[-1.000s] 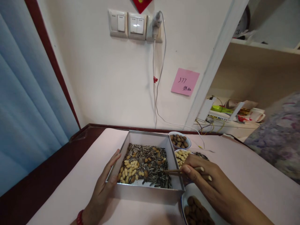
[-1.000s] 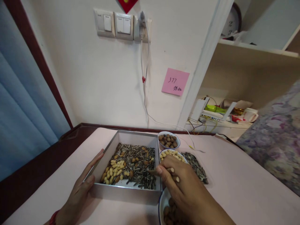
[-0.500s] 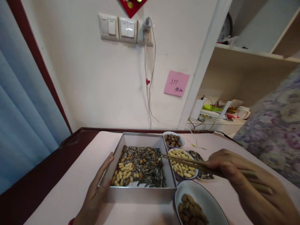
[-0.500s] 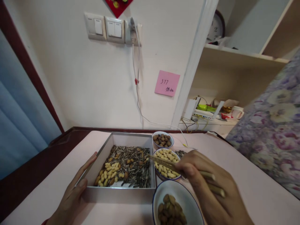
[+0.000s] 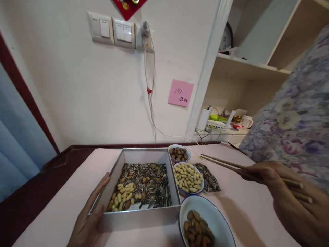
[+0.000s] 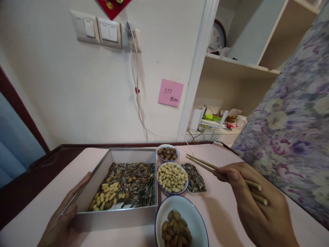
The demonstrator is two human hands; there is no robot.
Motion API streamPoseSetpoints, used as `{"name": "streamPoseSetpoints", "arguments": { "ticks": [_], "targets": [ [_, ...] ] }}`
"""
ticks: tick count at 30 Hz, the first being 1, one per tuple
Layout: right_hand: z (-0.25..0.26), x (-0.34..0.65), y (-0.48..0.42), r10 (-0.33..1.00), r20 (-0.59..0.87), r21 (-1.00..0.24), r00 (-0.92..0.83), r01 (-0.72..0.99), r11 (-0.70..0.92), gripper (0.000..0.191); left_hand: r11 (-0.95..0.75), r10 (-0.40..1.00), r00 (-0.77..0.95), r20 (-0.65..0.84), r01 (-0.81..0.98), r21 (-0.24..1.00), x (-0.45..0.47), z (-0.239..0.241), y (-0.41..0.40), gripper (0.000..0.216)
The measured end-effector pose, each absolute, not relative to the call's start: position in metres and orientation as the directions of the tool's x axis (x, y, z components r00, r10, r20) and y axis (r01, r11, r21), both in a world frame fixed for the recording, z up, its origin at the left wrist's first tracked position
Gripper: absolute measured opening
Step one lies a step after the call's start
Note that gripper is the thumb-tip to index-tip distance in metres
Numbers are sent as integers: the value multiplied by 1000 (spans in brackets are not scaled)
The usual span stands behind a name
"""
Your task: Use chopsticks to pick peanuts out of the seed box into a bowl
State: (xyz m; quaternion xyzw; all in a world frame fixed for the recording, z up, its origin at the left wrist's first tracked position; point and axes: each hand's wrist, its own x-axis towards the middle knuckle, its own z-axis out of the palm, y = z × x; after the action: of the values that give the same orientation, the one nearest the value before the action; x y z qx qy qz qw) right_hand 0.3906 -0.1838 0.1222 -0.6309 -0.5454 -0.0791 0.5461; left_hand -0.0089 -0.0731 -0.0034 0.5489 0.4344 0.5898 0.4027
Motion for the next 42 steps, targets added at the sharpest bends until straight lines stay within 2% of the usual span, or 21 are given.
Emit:
{"name": "streamPoseSetpoints", "arguments": {
  "ticks": [4, 8, 12, 16, 23, 28, 37, 42],
  "targets": [
    [126, 376, -183, 572, 723, -635, 388, 700, 328, 19, -236, 971, -42, 234, -72, 969, -11, -10, -73, 54],
    [131, 354, -174, 662, 699, -626, 270, 678, 385, 21, -236, 972, -18, 235, -104, 966, -13, -14, -74, 53],
    [134, 329, -158, 855, 519, -657, -1, 639, 400, 27, -256, 967, -14, 256, -92, 962, -13, -13, -75, 51],
    [131, 307, -142, 938, 312, -704, -155, 625, 337, 38, -291, 956, 9, 292, -40, 956, -15, -16, -75, 49],
    [119, 296, -124, 948, 234, -672, -214, 669, 317, 41, -333, 943, 22, 332, 39, 942, -16, -16, -76, 46],
    [112, 294, -114, 948, 227, -665, -224, 675, 319, 38, -323, 946, 29, 322, 25, 946, -16, -16, -76, 46],
    [110, 297, -118, 932, 323, -674, -162, 652, 347, 41, -340, 940, 32, 339, 33, 940, -17, -18, -76, 47],
    [121, 303, -132, 930, 341, -722, -139, 594, 354, 37, -300, 954, 11, 300, 19, 954, -15, -15, -75, 48]
  ]
}}
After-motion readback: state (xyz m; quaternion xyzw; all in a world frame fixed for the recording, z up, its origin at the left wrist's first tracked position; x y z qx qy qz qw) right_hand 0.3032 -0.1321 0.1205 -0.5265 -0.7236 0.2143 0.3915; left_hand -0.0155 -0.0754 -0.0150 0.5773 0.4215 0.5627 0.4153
